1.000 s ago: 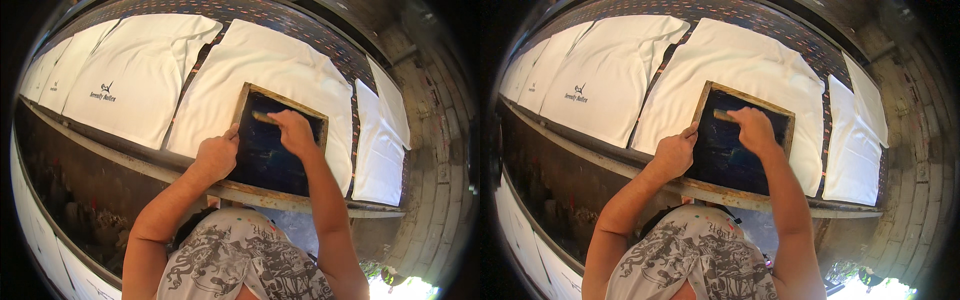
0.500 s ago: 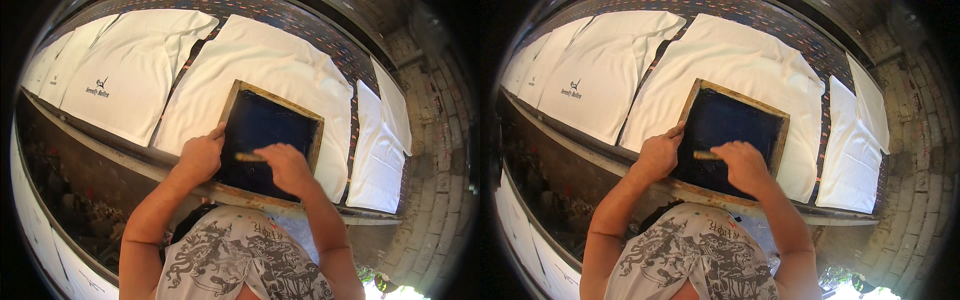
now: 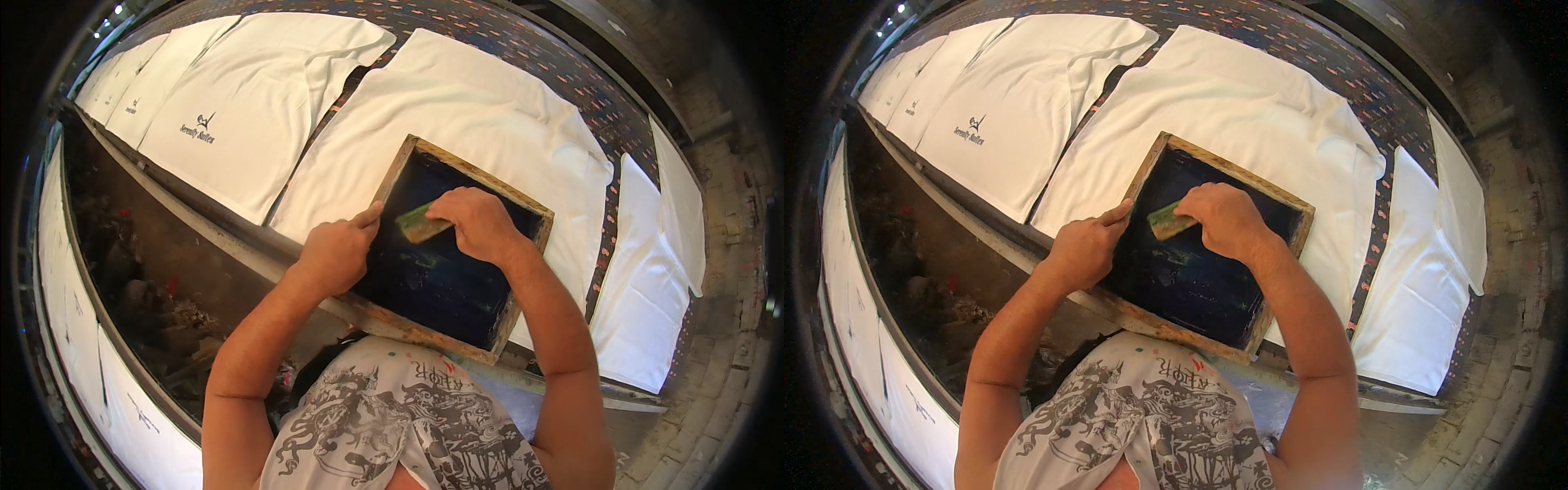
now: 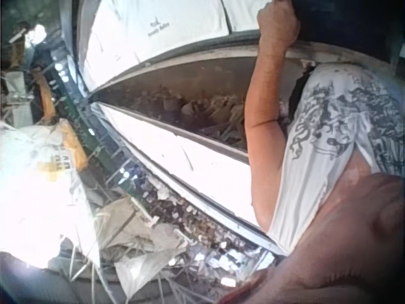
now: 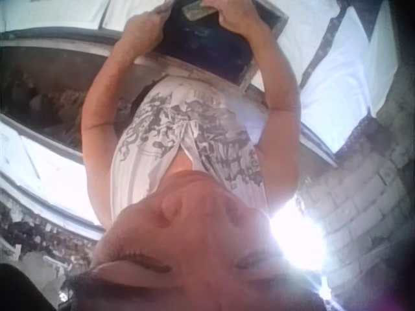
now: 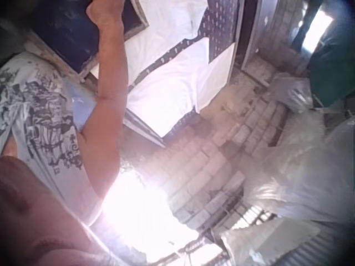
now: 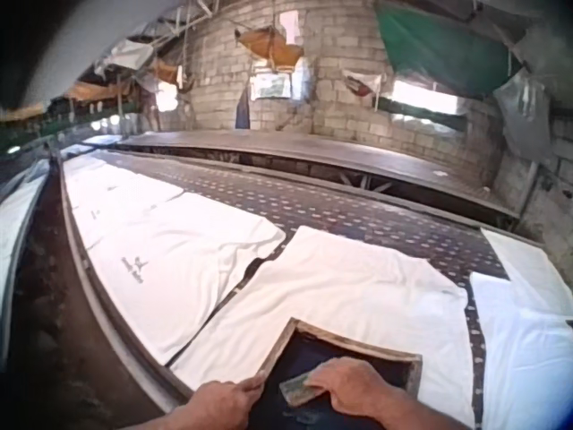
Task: The person aligns a white t-shirt on a long workbench, places a screen-printing frame over it, and uses a squeegee to pull dark ink across the screen to print a logo. The person repeats this process on multiple t-shirts laid out in a row.
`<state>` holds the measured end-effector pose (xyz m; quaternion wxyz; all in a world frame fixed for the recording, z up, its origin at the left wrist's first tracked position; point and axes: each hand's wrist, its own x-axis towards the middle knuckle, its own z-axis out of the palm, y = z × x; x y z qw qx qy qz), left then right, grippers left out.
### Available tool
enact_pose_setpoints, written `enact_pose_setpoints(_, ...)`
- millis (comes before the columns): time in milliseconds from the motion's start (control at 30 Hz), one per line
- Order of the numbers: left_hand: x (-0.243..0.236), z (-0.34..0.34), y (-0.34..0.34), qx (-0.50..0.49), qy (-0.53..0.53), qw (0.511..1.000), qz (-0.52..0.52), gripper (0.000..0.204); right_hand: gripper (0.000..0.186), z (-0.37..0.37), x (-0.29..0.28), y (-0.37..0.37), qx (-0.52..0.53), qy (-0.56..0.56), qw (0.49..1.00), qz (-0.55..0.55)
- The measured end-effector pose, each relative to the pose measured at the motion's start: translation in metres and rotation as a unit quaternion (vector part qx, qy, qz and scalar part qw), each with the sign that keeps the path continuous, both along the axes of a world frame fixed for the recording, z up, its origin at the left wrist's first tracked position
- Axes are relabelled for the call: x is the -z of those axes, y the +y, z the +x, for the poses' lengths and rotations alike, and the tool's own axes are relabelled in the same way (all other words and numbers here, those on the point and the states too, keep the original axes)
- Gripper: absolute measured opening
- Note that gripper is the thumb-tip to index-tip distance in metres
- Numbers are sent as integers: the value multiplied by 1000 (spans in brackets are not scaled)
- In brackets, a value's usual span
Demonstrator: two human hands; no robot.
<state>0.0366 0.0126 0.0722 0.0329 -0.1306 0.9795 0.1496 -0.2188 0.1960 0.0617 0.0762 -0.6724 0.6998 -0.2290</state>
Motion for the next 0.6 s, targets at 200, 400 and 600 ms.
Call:
enact_pose_setpoints(200, 4, 2, -1, -12, 0, 999, 41, 56, 35, -24, -6, 44, -60, -8, 998, 6)
enact_pose_setpoints(400, 11, 3, -7, 19, 41, 996, 83, 56, 42, 1, 1, 114, 48, 7, 998, 35)
enact_pose_setpoints(600, 13, 5, -17, 58, 48, 993, 96, 51, 48, 90, -1, 129, 182, 35, 982, 40)
